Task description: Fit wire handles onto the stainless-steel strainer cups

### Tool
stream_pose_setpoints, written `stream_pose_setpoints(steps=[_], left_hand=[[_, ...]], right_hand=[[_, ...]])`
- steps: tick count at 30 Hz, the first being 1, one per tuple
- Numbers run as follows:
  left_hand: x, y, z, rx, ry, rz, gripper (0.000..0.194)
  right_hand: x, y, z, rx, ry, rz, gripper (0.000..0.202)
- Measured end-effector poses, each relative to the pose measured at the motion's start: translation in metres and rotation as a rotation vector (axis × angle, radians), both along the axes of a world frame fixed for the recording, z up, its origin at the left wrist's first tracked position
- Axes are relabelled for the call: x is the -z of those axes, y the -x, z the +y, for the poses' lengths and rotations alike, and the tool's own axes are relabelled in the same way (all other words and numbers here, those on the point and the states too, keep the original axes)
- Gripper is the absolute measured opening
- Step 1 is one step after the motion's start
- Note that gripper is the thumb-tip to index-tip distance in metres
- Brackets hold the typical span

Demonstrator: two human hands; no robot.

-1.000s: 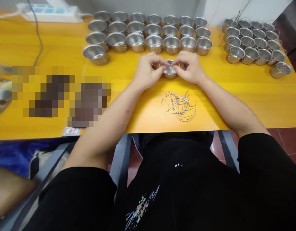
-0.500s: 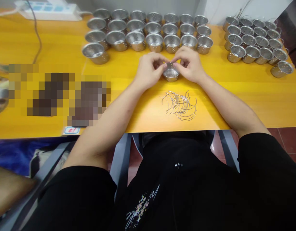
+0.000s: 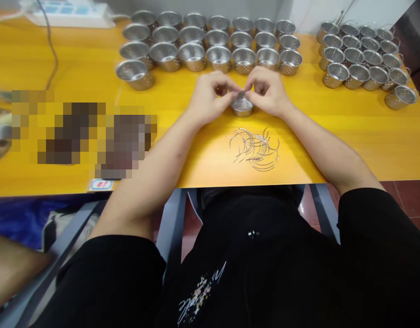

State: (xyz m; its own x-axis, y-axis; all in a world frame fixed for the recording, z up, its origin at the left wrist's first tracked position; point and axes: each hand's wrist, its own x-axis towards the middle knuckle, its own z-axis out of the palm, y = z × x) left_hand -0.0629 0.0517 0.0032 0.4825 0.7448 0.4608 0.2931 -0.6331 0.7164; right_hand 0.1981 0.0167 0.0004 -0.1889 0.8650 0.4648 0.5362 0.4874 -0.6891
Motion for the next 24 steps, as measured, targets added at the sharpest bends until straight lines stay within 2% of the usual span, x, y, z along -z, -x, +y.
stream_pose_setpoints(steps=[7, 14, 18, 24], left_hand=[[-0.007, -0.001, -0.008, 0.049, 0.052, -0.019, 0.019], [-0.01, -0.002, -0.016, 0.103, 0.094, -0.01, 0.019], [-0.007, -0.004, -0.013, 0.075, 0.083, -0.013, 0.018], [0.003, -0.007, -0.002, -0.023, 0.034, -0.041, 0.022]], right_hand=[[-0.005, 0.005, -0.011, -0.022, 0.085, -0.017, 0.032], [-0.01, -0.006, -0.012, -0.09, 0.078, -0.108, 0.024], [-0.003, -0.009, -0.006, -0.1, 0.064, -0.104, 0.035], [0.008, -0.006, 0.004, 0.012, -0.022, -0.064, 0.057]])
